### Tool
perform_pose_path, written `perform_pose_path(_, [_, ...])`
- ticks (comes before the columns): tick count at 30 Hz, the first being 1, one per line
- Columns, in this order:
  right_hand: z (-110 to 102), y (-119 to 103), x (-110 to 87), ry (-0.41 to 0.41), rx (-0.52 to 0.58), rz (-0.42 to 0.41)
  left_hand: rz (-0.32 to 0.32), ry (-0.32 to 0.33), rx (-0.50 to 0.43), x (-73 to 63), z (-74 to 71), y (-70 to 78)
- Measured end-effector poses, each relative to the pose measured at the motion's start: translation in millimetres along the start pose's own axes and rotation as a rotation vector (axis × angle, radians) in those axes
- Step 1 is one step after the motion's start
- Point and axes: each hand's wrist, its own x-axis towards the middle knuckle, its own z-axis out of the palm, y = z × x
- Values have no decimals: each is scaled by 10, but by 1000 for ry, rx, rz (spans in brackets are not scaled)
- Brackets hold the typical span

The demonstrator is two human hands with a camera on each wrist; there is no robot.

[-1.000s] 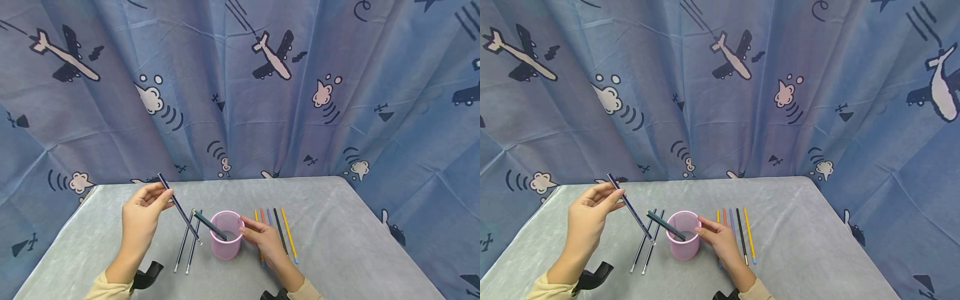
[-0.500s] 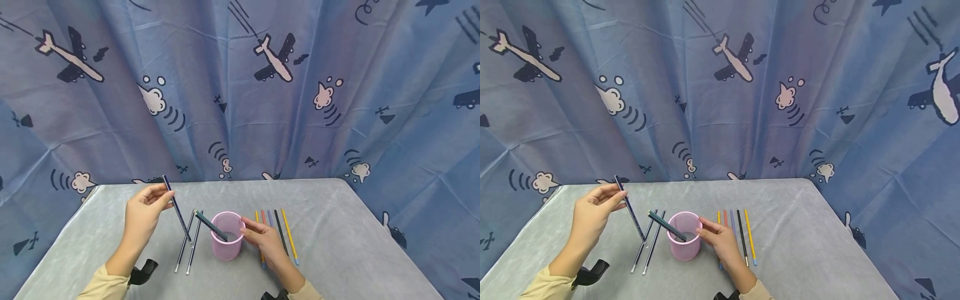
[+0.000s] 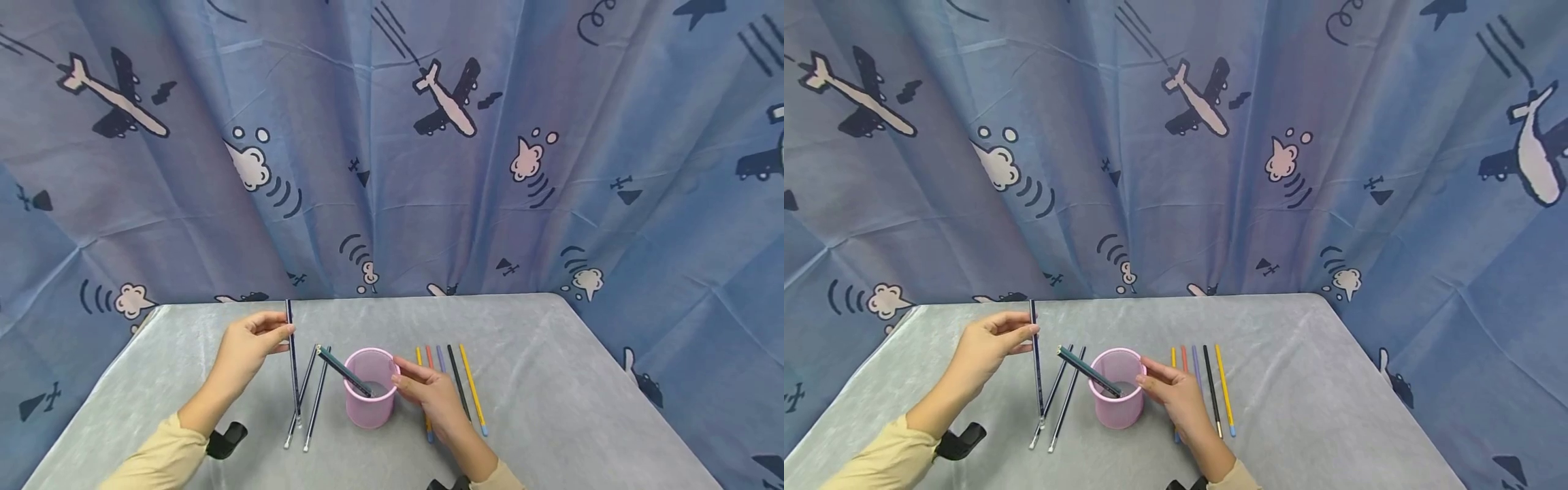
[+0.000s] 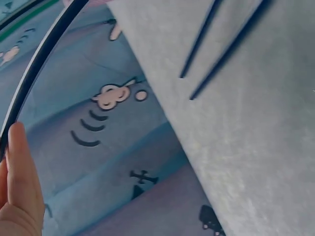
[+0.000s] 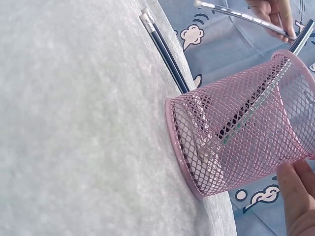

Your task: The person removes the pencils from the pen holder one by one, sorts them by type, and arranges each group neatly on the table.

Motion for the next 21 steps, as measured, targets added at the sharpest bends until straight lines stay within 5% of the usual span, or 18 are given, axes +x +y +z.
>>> perform_pose_path(8, [3,10,0,3,-3,0,-46,-139,33,151,-31,-157])
perform_pose_path(21, [-3,7,-9,-6,-14,-8,-94,-253,147,398,-35,-407])
